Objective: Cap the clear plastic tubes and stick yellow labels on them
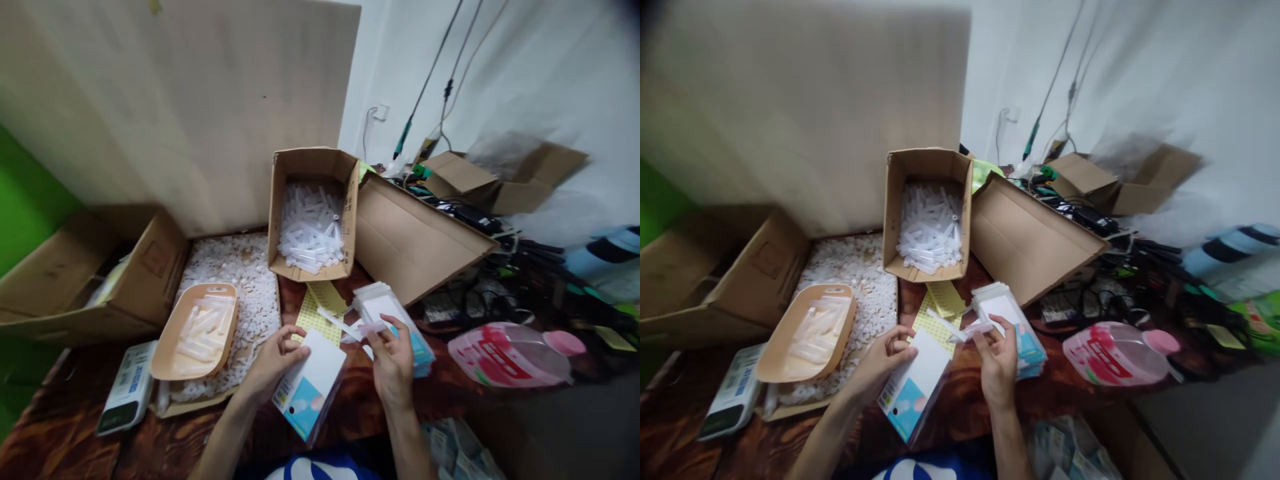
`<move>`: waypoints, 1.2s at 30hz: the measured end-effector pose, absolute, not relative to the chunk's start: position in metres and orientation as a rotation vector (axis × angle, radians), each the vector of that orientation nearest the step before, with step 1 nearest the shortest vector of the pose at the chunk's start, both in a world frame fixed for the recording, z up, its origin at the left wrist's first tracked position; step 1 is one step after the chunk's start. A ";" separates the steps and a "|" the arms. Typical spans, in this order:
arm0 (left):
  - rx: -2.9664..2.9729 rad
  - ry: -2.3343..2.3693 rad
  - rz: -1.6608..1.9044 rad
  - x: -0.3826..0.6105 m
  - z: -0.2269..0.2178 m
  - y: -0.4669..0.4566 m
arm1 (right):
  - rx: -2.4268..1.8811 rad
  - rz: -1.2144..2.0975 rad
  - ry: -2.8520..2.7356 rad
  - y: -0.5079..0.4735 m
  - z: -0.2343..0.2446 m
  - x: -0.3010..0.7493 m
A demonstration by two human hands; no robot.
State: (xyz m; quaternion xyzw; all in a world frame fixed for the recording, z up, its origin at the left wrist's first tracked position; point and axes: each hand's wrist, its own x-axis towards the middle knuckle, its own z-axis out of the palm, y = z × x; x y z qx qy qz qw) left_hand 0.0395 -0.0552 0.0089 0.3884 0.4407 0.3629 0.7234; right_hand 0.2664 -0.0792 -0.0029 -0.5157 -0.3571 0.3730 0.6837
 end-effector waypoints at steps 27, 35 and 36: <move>0.956 1.051 0.894 -0.042 -0.013 -0.082 | -0.907 1.455 -1.603 -0.054 0.004 0.182; 0.958 1.078 0.945 -0.034 -0.020 -0.086 | -0.829 1.570 -1.660 -0.064 0.014 0.194; 0.959 1.076 0.949 -0.032 -0.021 -0.086 | -0.864 1.551 -1.721 -0.065 0.015 0.194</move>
